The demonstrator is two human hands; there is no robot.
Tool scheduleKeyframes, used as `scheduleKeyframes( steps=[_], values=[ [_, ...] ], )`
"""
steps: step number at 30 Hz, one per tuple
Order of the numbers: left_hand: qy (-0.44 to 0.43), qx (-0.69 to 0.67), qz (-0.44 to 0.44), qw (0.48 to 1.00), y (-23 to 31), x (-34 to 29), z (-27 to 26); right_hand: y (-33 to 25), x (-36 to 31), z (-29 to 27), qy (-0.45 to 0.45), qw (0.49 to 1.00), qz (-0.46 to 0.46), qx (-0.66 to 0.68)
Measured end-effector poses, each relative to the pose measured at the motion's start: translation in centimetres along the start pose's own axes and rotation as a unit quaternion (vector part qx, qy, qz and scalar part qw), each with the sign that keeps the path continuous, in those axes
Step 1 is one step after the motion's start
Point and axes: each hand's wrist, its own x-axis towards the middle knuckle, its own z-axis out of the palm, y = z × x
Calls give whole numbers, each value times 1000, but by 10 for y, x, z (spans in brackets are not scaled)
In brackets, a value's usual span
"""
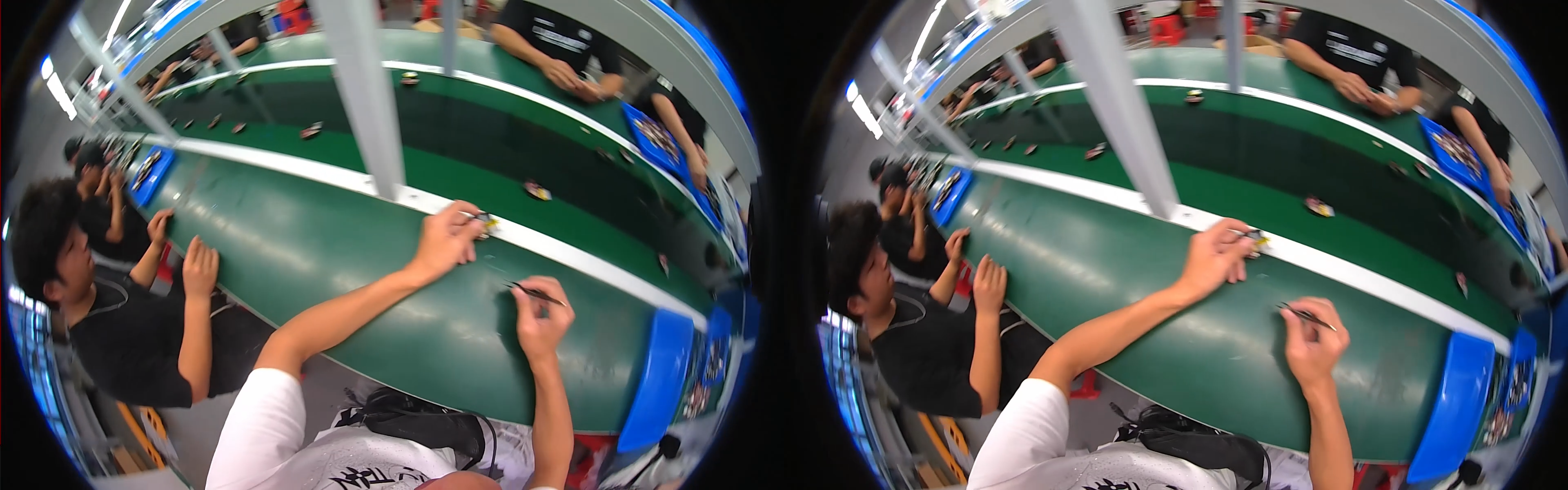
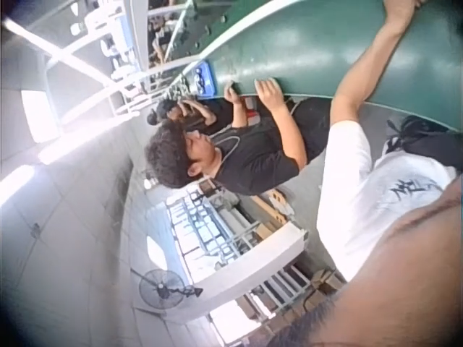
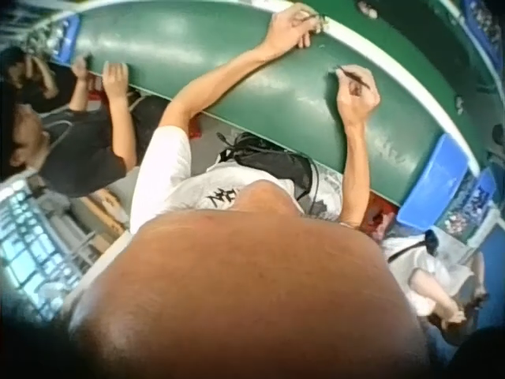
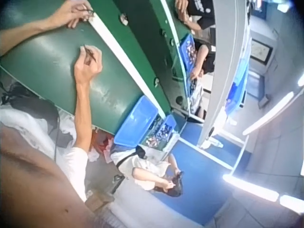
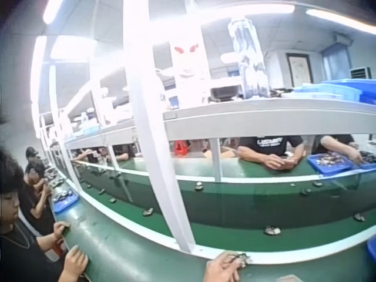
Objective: Applying precision material to small electronic components on an assembly line using a tool.
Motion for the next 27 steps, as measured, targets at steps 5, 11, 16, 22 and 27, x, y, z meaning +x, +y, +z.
scheduleKeyframes(
  steps=[5, 11, 16, 22, 27],
  values=[
    [-54, -25, 3, 998, -1, 5, 8, -1, 1, -11, 32, 998, 51, 8],
    [-74, -45, -76, 993, 14, -8, 24, -6, 3, -21, 30, 961, 219, 166],
    [-75, -37, -83, 993, 8, -23, 34, -2, 3, -23, 25, 955, 225, 194],
    [-80, 10, -53, 995, 2, -37, 41, 8, -2, -22, 20, 971, 190, 143],
    [-91, 33, -20, 995, 7, -42, 46, 6, -2, -22, 22, 981, 159, 109]
  ],
)
